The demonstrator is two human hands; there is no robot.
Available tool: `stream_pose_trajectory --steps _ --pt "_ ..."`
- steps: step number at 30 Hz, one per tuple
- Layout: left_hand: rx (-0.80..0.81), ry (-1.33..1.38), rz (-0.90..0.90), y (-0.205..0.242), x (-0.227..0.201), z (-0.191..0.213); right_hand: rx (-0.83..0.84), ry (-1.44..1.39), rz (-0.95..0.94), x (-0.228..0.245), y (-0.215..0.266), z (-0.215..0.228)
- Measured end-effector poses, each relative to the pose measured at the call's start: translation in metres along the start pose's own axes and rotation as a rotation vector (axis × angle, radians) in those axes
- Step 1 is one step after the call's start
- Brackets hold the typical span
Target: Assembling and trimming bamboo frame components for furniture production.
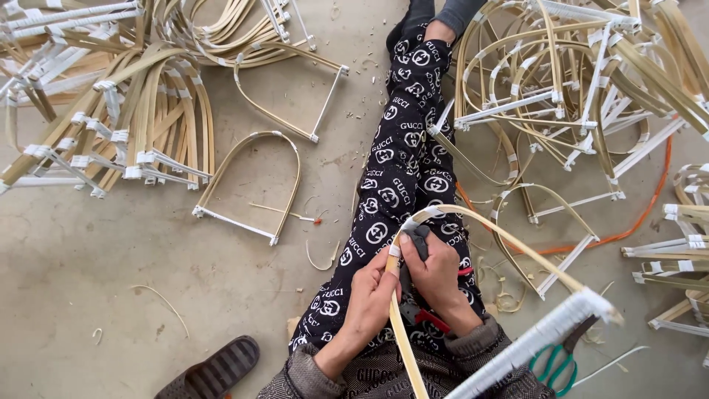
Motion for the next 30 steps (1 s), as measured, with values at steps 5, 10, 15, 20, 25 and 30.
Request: stream_pose_trajectory --steps 5,10,15,20,25,30 --pt "0.059 0.245 0.106 -0.002 0.018 0.001 -0.027 0.016 -0.093 -0.032 0.005 0.018" --pt "0.057 0.226 0.093 0.002 0.023 -0.007 0.011 -0.293 -0.111 -0.011 0.008 0.013" --pt "0.002 0.115 0.043 0.007 0.024 -0.004 0.093 -0.066 0.010 -0.016 0.005 0.005" --pt "0.007 0.206 0.121 0.003 0.048 0.002 0.052 0.290 -0.189 -0.034 0.000 0.044" --pt "0.089 0.169 0.178 0.007 0.024 -0.011 -0.019 -0.191 -0.135 -0.004 0.003 0.044" --pt "0.169 0.161 0.193 0.010 0.022 -0.010 0.023 0.202 -0.008 -0.018 -0.004 0.032"
Point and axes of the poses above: each hand's wrist, its own y-axis away from the middle knuckle, its own z-axis out of the back of the hand, x = y × z, the point moved 7 cm from there along -y, towards the middle knuckle, and after that the axes turned 10 degrees about -y, right-handed, at the moved point
